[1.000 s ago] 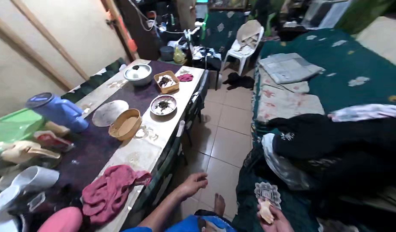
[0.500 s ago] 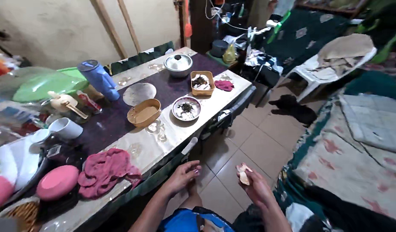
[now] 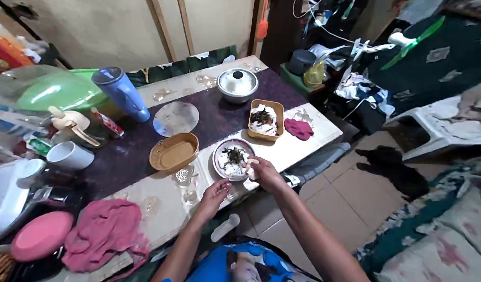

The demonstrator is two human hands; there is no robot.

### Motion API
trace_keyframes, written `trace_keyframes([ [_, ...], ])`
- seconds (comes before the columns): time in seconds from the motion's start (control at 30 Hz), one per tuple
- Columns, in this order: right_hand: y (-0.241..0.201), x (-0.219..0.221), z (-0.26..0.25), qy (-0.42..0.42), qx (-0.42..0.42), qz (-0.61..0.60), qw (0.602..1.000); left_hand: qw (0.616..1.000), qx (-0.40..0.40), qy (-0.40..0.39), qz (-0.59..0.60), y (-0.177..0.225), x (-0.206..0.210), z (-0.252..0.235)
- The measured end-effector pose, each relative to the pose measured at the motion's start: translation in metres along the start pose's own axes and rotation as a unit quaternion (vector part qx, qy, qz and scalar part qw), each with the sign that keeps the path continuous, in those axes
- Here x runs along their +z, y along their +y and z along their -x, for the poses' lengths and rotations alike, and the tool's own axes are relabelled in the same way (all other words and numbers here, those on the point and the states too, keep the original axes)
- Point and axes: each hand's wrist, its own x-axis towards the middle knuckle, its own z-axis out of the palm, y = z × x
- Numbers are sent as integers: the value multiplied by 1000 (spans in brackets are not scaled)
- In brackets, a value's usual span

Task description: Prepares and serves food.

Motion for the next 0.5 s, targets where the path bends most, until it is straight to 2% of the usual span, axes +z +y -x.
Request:
trace_keyframes([
  [0.13, -4, 1, -50, -64, -11, 64, 996, 998, -23, 41, 28, 12, 18, -27],
  [0.27, -2, -4, -91, -116, -23, 141, 983, 991, -39, 115, 63, 17, 44, -45],
  [0.5, -12, -17, -140, -247, -128, 380, 882, 966, -41, 248, 67, 13, 64, -56],
])
